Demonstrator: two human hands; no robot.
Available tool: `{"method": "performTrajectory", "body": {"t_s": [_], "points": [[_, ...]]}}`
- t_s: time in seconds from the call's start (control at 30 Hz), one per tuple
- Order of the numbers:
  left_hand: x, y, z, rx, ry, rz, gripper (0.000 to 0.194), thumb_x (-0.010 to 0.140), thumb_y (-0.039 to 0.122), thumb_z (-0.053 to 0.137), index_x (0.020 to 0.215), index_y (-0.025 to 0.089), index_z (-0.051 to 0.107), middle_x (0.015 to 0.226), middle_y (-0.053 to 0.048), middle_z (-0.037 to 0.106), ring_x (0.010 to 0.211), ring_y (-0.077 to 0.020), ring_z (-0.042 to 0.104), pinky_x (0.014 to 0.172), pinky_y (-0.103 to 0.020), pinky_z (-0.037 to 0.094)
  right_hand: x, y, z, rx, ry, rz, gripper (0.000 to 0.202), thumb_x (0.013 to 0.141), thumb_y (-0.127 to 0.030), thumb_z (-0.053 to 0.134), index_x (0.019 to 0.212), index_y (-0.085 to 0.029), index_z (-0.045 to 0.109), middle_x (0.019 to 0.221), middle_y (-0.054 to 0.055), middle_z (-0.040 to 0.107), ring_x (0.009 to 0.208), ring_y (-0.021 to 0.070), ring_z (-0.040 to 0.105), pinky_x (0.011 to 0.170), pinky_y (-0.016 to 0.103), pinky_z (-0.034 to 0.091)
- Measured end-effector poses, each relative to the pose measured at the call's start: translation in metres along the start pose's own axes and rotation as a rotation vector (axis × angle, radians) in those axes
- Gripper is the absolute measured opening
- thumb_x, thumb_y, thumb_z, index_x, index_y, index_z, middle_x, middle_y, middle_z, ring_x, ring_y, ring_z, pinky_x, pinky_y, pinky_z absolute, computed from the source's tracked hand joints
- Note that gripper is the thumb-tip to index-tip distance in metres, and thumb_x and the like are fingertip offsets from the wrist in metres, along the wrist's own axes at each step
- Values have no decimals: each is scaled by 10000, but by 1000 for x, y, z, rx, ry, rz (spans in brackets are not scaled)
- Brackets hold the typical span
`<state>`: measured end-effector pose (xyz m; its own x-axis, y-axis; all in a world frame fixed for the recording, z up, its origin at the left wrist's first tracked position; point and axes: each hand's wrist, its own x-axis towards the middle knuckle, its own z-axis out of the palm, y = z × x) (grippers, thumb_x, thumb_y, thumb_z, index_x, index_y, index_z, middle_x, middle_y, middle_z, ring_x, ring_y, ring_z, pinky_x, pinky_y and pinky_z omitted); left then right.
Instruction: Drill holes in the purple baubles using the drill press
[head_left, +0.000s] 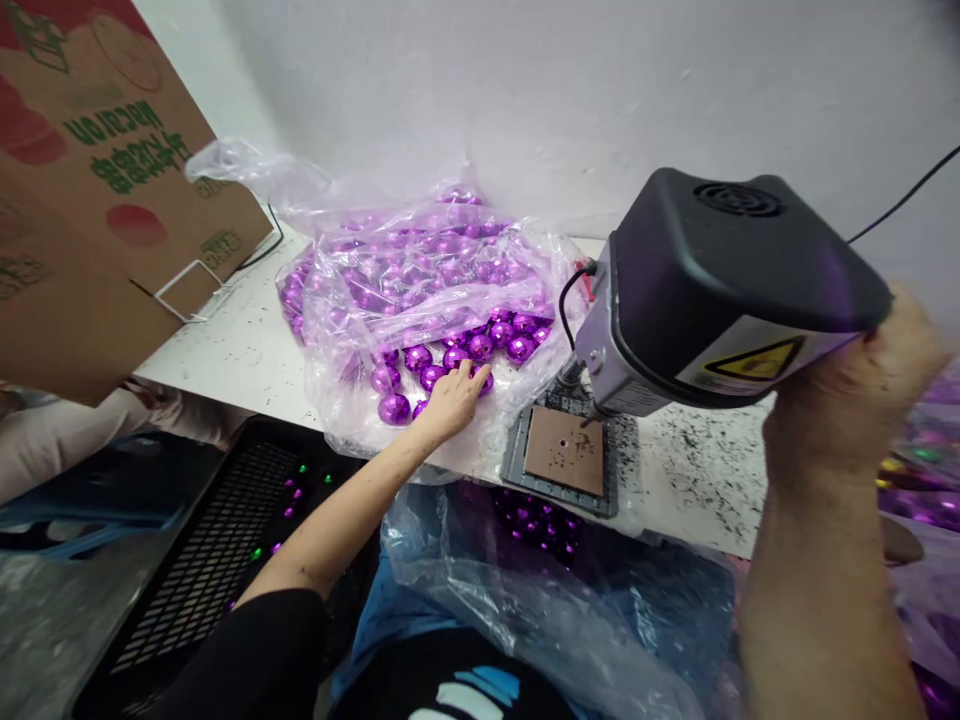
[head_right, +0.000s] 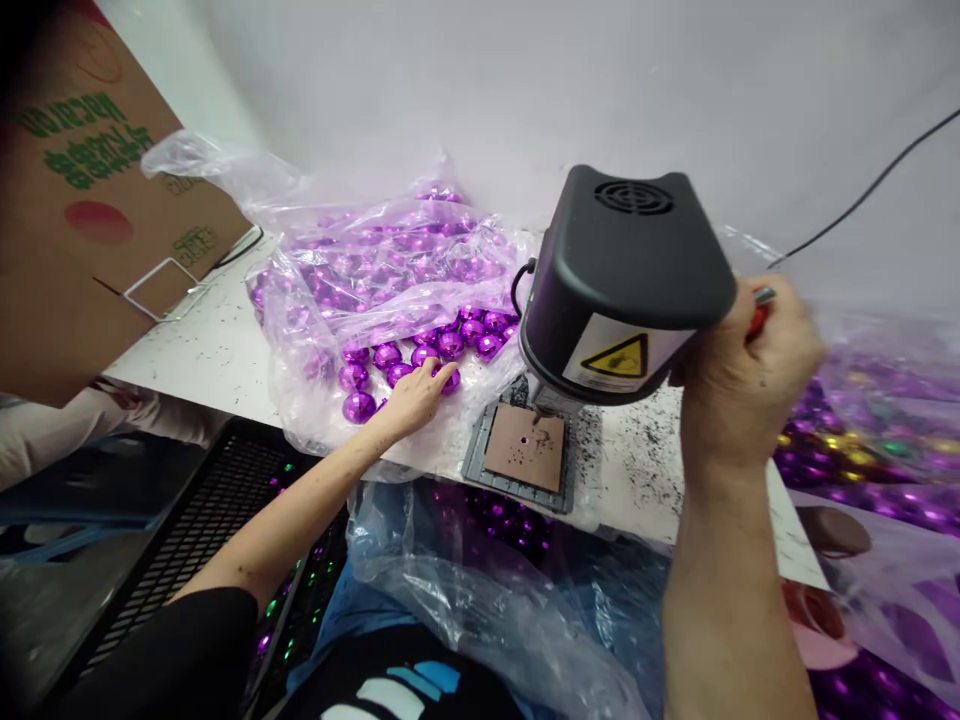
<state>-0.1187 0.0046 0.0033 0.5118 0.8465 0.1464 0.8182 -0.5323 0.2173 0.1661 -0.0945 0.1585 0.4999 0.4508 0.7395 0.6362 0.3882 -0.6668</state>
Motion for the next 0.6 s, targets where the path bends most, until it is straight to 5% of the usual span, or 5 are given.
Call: {"method": "performTrajectory", "body": {"t_s": [0.13, 0.23, 0.33, 0.43, 0.6], "points": [[10, -2, -8, -144, 8, -33, 417, 769, 139, 678, 1173, 169, 576, 1163, -120, 585, 1007, -254, 610, 826, -344, 495, -1, 0, -1, -13, -3, 49, 524, 841, -594, 596, 705, -100, 481, 647, 1, 394, 643, 11, 393, 598, 183, 306], [3, 7, -28, -661, 82, -159, 440, 813, 333, 704, 1206, 194, 562, 1057, -82, 615, 870, -205, 613, 725, -310, 497, -2, 0, -2, -19, -9, 74, 587, 824, -669, 561, 735, -93, 492, 658, -4, 391, 643, 4, 374, 595, 176, 288], [-14, 26, -37, -1295, -147, -231, 460, 870, 510, 619, 1220, 213, 585, 932, -48, 626, 661, -124, 562, 562, -242, 440, -3, 0, -2, -32, -10, 57, 629, 819, -712, 520, 726, -92, 468, 666, -5, 385, 655, 3, 381, 609, 177, 289], [-32, 50, -25, -1599, -486, -303, 481, 799, 567, 698, 1074, 176, 637, 835, -35, 622, 608, -95, 569, 518, -206, 422, -3, -2, -1, -52, -26, 45, 609, 842, -693, 490, 723, -99, 428, 685, -3, 393, 683, 7, 419, 643, 181, 321], [-37, 72, 3, -1611, -463, -332, 579, 718, 519, 806, 1134, 186, 580, 984, -61, 680, 765, -160, 695, 611, -247, 539, -4, -4, -3, -35, -48, 66, 649, 804, -746, 472, 747, -101, 426, 681, -10, 386, 665, 2, 408, 631, 176, 322]]}}
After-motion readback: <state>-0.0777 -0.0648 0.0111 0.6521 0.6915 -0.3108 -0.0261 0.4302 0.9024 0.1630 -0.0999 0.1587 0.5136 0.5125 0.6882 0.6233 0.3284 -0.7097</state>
